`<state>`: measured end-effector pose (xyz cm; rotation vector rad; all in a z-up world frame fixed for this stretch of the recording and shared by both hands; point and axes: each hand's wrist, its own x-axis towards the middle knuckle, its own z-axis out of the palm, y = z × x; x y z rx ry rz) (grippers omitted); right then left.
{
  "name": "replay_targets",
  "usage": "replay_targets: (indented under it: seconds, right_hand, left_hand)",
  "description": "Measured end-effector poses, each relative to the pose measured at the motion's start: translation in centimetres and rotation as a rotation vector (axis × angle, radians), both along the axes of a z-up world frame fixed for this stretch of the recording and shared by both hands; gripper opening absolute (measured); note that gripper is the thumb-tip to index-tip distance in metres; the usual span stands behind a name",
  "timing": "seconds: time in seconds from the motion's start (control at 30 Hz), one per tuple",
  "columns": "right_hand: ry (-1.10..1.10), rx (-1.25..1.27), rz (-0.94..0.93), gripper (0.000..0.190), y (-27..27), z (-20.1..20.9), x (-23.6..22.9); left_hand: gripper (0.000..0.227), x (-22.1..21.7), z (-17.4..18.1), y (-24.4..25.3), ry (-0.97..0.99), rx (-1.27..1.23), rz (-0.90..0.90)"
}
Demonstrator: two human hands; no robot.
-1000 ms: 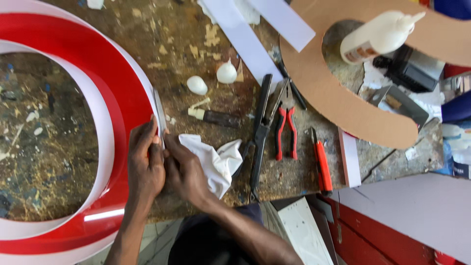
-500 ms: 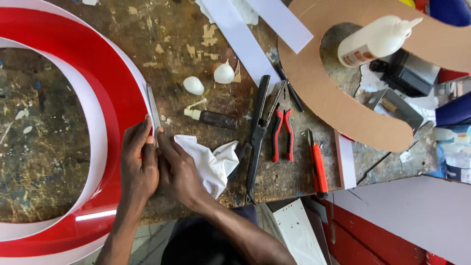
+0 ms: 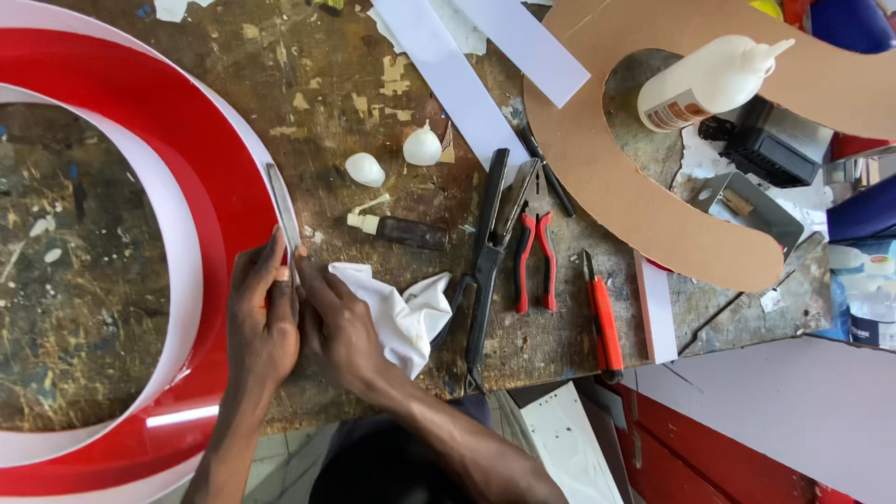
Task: The person smooths a white vinyl strip onto a red circular sign using a small tool, then uses a heat gun to apply heat along the edge of the strip to secure it.
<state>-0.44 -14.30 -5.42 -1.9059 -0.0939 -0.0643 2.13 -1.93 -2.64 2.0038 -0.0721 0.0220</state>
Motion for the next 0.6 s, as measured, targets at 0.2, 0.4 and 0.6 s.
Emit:
replay_targets:
  seconds: [0.2, 0.4, 0.6]
  right_hand:
    - [0.065, 0.075, 0.04, 0.054, -0.8, 3.2, -0.3]
    - [0.101, 0.128, 0.083, 0.06, -1.0, 3.0, 0.7]
    - [0.049, 0.203, 0.007, 0.049, -0.7, 1.9, 2.6]
  left_hand:
    - [0.048, 0.1, 0.2, 0.0, 0.036, -0.055, 0.006]
    - [0.045, -0.2, -1.9, 0.8, -0.005, -0.008, -0.011]
    - [0.05, -0.2, -0.5, 0.2, -0.02, -0.028, -0.017]
